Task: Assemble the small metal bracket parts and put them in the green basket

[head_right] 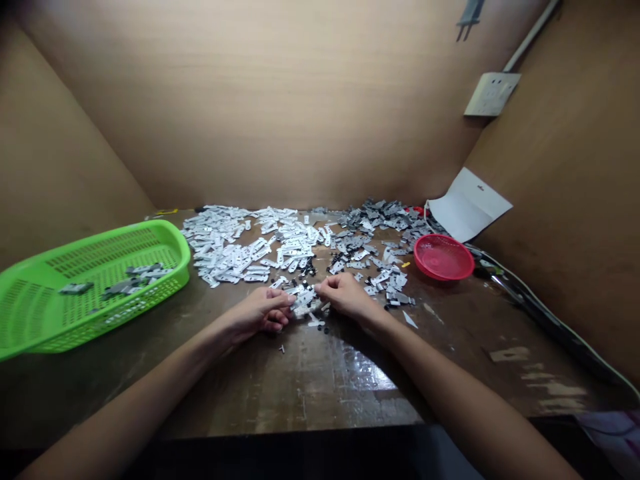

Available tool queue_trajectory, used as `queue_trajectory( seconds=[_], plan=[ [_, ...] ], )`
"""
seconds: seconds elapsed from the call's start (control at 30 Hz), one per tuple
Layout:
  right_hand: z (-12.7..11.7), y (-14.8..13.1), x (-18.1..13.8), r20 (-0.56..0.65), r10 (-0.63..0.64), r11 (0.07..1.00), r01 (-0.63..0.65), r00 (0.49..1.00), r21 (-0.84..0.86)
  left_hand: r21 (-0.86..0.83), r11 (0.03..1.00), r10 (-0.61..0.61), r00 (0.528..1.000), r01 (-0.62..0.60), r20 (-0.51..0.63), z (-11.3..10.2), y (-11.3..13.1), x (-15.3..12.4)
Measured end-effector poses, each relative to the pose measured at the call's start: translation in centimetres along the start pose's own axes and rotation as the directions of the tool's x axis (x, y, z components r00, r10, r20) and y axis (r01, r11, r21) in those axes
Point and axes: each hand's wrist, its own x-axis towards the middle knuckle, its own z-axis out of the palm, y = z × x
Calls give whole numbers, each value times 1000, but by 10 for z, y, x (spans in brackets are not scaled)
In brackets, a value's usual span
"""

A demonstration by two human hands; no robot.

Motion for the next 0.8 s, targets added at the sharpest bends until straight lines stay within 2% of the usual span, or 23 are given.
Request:
queue_trajectory(
  seconds=[0.13, 0.27, 0.37, 0.43, 0.47, 0.5, 0.57, 0.63, 0.7, 0.8],
  plan=[
    [5, 4, 1, -74, -47, 998, 44, 996, -48, 15, 1000, -25, 1000, 25, -4, -2, 0, 1],
    [7, 4, 2, -103, -67, 991, 55, 992, -119, 14, 1000, 0, 1000, 0, -14, -2, 0, 2],
    [-9, -5, 1, -111, -142, 946, 102, 984, -307, 18, 1000, 10, 1000, -10, -25, -2, 0, 2],
    [-30, -12, -1, -140, -254, 846, 150, 957, -511, 20, 1000, 8, 999, -7, -35, -2, 0, 2],
    [-42, -14, -2, -193, -291, 772, 111, 937, -626, 20, 1000, 5, 999, -4, -39, -1, 0, 2],
    [-54, -15, -4, -249, -277, 698, 16, 928, -716, 20, 1000, 1, 999, 0, -41, -1, 0, 2],
    [-73, -14, -5, -347, -170, 553, -202, 922, -809, 22, 1000, -4, 999, 5, -33, -1, 1, 2],
    [-83, -9, -6, -404, -36, 435, -350, 914, -830, 25, 1000, -5, 1000, 5, -23, -1, 1, 2],
    [-83, -5, -6, -423, 35, 370, -405, 905, -836, 26, 1000, -1, 1000, 2, -17, -1, 1, 2],
    [-75, -3, -4, -414, 34, 345, -399, 910, -850, 25, 1000, 2, 1000, -2, -22, -1, 2, 1]
  ],
)
